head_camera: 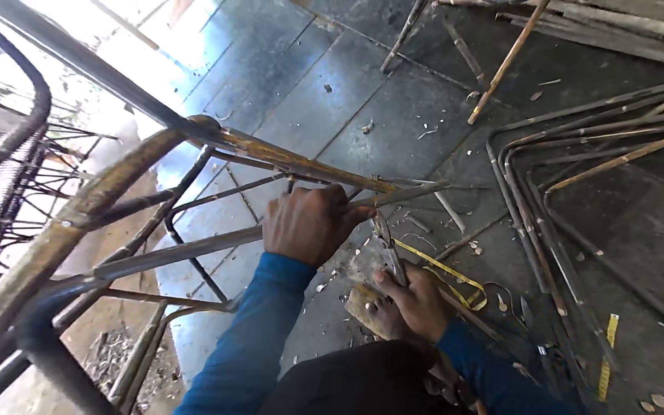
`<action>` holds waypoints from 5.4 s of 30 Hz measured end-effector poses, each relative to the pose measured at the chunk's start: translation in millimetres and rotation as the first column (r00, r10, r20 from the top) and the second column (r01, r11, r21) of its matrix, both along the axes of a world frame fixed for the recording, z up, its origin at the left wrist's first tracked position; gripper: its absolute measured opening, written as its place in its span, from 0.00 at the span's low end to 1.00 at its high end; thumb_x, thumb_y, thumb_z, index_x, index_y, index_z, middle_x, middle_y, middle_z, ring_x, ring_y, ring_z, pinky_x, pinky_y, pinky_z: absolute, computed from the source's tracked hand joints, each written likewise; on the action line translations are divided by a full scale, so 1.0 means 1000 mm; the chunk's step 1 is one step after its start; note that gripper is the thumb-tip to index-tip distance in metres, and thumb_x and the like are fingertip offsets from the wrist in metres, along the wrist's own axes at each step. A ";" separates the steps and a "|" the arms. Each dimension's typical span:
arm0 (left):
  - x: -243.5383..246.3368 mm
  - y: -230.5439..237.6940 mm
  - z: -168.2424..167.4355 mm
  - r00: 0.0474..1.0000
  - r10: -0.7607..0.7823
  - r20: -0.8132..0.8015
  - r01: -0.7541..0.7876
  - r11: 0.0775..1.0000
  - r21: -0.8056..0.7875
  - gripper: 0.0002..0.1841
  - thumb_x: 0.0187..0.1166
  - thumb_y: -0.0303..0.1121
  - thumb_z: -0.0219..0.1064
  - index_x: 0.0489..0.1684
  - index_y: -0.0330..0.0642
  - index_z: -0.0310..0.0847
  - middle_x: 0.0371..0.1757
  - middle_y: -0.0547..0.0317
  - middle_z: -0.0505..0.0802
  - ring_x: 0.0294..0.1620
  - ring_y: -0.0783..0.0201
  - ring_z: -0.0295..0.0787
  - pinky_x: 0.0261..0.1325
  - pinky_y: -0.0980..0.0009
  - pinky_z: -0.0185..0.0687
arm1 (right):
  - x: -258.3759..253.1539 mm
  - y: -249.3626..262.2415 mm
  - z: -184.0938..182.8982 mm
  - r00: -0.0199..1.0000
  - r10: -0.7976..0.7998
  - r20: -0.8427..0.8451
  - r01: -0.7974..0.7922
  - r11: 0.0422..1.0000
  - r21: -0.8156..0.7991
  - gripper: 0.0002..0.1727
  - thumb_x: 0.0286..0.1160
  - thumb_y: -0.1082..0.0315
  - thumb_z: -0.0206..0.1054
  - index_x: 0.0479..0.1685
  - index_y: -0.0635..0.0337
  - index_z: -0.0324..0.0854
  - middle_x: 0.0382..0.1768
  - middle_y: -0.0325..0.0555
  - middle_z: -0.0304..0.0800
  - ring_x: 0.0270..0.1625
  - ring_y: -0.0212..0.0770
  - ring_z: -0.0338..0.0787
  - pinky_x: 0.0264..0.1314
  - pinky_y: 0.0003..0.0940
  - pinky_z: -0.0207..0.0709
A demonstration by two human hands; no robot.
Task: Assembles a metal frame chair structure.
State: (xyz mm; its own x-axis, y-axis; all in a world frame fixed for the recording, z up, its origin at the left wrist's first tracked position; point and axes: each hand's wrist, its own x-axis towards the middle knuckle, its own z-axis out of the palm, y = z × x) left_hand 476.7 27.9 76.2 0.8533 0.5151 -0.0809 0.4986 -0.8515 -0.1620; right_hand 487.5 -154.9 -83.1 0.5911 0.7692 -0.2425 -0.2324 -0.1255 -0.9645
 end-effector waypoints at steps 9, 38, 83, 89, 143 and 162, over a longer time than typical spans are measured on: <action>0.001 -0.004 -0.004 1.000 0.015 0.020 -0.016 0.999 0.047 0.35 0.70 0.77 0.60 0.29 0.51 0.86 0.18 0.53 0.85 0.22 0.46 0.86 0.23 0.43 0.72 | -0.011 0.016 0.013 0.999 -0.034 -0.030 0.033 0.999 -0.035 0.25 0.81 0.37 0.61 0.38 0.50 0.85 0.22 0.36 0.85 0.22 0.36 0.85 0.25 0.39 0.83; -0.006 0.008 -0.007 0.996 -0.041 0.083 0.039 0.999 0.031 0.32 0.76 0.73 0.59 0.32 0.50 0.87 0.19 0.51 0.85 0.24 0.43 0.86 0.25 0.40 0.74 | -0.010 0.095 -0.065 0.818 -0.289 0.498 0.341 0.940 -0.014 0.21 0.80 0.49 0.67 0.51 0.60 0.85 0.22 0.45 0.89 0.24 0.47 0.90 0.27 0.53 0.83; -0.016 0.012 0.008 0.997 -0.082 -0.015 0.084 0.977 0.196 0.44 0.65 0.85 0.52 0.21 0.44 0.76 0.15 0.51 0.80 0.21 0.45 0.84 0.25 0.45 0.72 | 0.060 0.008 0.015 0.849 0.203 0.488 -0.121 0.973 -0.195 0.16 0.85 0.48 0.63 0.60 0.42 0.87 0.25 0.36 0.87 0.27 0.38 0.87 0.32 0.47 0.82; -0.019 0.016 0.007 0.994 -0.103 -0.023 0.105 0.982 0.156 0.42 0.67 0.82 0.54 0.25 0.45 0.78 0.17 0.52 0.81 0.21 0.45 0.84 0.22 0.45 0.72 | 0.066 0.008 0.029 0.911 0.352 0.215 -0.318 0.931 -0.178 0.18 0.87 0.48 0.61 0.63 0.48 0.82 0.31 0.37 0.92 0.30 0.37 0.91 0.35 0.43 0.87; -0.069 0.044 -0.017 0.955 -0.294 0.044 0.249 0.870 0.426 0.35 0.88 0.64 0.46 0.28 0.42 0.81 0.19 0.51 0.79 0.21 0.47 0.80 0.27 0.53 0.75 | 0.075 0.070 -0.048 0.705 -0.222 0.674 0.269 0.963 0.036 0.36 0.63 0.22 0.63 0.24 0.47 0.91 0.12 0.33 0.79 0.15 0.37 0.77 0.20 0.48 0.71; -0.065 0.067 -0.025 0.986 -0.166 -0.010 0.153 0.884 0.441 0.32 0.87 0.63 0.51 0.31 0.42 0.84 0.23 0.49 0.84 0.25 0.45 0.86 0.32 0.51 0.79 | 0.027 0.122 -0.043 0.863 -0.310 0.399 0.402 0.900 -0.171 0.36 0.64 0.24 0.65 0.11 0.49 0.80 0.10 0.37 0.73 0.16 0.43 0.76 0.22 0.52 0.69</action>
